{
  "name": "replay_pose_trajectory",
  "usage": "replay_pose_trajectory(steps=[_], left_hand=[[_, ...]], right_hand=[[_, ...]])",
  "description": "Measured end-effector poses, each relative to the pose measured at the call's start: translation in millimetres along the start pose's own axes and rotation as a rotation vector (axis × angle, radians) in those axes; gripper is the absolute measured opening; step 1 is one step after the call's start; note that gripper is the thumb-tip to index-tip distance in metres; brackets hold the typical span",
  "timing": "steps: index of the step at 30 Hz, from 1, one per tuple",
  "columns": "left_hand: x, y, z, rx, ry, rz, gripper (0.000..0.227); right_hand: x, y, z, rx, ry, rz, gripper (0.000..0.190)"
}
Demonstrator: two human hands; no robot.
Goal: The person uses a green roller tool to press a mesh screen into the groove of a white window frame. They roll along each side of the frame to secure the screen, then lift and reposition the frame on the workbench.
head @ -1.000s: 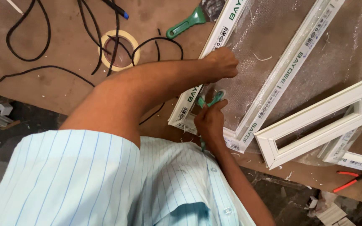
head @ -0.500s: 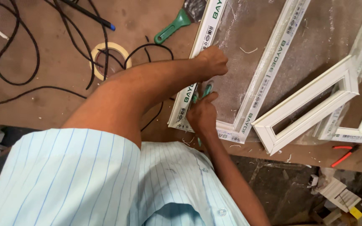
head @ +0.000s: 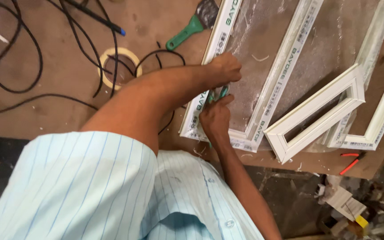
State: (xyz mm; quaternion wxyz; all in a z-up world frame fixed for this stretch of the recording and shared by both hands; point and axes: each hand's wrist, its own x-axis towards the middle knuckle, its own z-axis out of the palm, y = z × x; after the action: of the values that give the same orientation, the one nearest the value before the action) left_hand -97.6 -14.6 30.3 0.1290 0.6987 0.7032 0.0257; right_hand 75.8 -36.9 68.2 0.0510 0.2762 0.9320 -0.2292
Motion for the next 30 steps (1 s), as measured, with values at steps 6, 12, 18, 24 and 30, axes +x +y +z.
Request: replay_pose_trajectory(steps=[6,12,18,24,30], left_hand=[[0,-7,-5,-0.021,0.015,0.014,0.019],[3,-11,-3,0.002,0.025,0.013,0.012],[8,-8,14,-0.05,0.051,-0.012,0.013],[11,-9,4,-0.045,-0.019,0.009,0.024],[-3,-12,-18,-0.064,-0.11,-0.014,0.051]], right_hand=[[10,10,2,-0.014,-0.059,0.087,0.064],[-3,19,-2,0.041,-0.113,0.029,0.05],[12,12,-2,0.064,-0.046,-0.093,0.05],[19,3,-6,0.092,-0.001,-0.095,0.059],[6,11,6,0.119,0.035,-0.019,0.064]])
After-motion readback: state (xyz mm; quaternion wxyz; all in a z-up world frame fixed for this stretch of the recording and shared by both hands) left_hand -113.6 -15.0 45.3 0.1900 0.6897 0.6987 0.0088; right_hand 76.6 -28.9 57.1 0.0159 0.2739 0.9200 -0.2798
